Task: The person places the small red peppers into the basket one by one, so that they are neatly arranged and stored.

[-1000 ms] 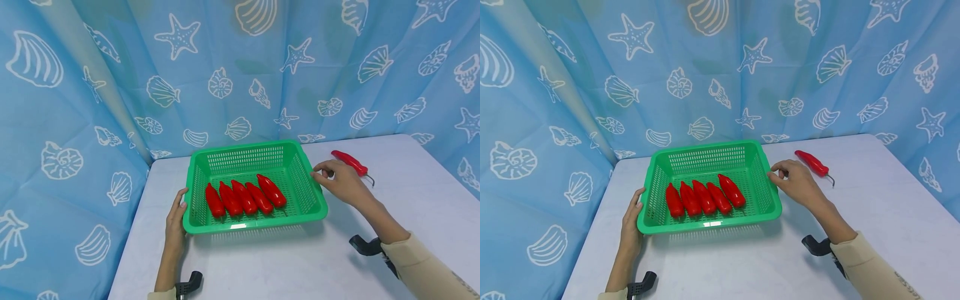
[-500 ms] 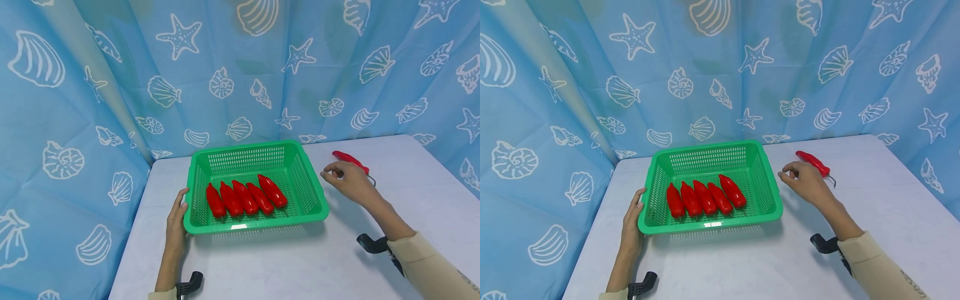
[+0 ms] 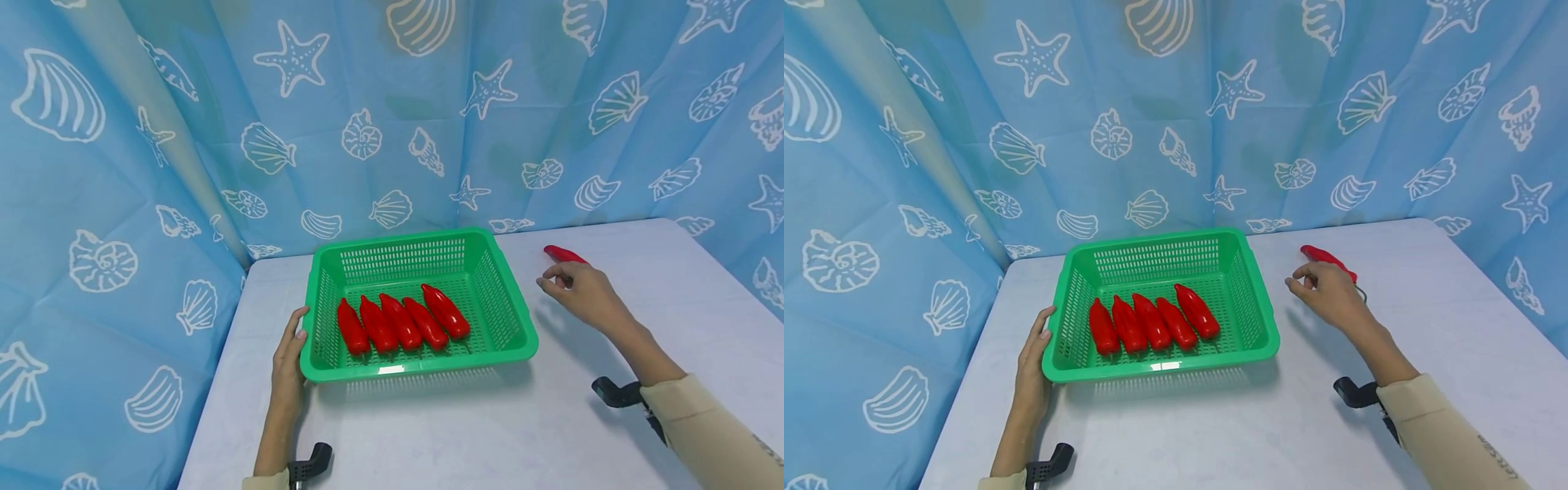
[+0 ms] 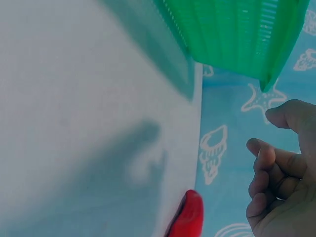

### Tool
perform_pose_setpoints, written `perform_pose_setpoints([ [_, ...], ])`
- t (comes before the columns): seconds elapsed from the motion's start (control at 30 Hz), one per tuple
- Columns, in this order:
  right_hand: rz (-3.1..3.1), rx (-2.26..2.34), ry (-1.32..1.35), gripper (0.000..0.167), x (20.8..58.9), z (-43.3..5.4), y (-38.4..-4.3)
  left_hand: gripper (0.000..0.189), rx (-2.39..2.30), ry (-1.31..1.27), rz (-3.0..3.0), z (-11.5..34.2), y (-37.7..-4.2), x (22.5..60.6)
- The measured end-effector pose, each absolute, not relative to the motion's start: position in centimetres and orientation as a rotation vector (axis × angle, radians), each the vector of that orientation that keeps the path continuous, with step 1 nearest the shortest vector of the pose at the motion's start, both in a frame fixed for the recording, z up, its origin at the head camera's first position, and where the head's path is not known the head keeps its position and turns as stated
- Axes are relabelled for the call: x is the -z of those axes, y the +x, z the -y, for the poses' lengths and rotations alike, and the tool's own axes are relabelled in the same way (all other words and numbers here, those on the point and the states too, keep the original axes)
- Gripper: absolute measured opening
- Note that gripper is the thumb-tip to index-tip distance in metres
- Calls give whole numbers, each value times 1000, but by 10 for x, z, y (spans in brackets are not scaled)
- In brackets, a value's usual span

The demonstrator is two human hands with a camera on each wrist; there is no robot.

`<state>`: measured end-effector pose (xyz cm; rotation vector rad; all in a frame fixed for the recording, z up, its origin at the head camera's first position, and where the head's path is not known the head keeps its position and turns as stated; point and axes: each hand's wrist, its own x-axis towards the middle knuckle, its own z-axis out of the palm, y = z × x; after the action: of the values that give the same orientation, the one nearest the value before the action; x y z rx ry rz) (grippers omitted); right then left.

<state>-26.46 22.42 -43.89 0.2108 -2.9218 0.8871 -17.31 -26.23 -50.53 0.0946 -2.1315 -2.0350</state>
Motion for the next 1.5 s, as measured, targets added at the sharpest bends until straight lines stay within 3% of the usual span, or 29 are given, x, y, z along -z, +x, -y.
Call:
perform_pose_setpoints([
  [1.5, 2928, -830, 74, 45, 462, -279, -287, 43, 2038, 125, 2146, 265, -173, 506],
])
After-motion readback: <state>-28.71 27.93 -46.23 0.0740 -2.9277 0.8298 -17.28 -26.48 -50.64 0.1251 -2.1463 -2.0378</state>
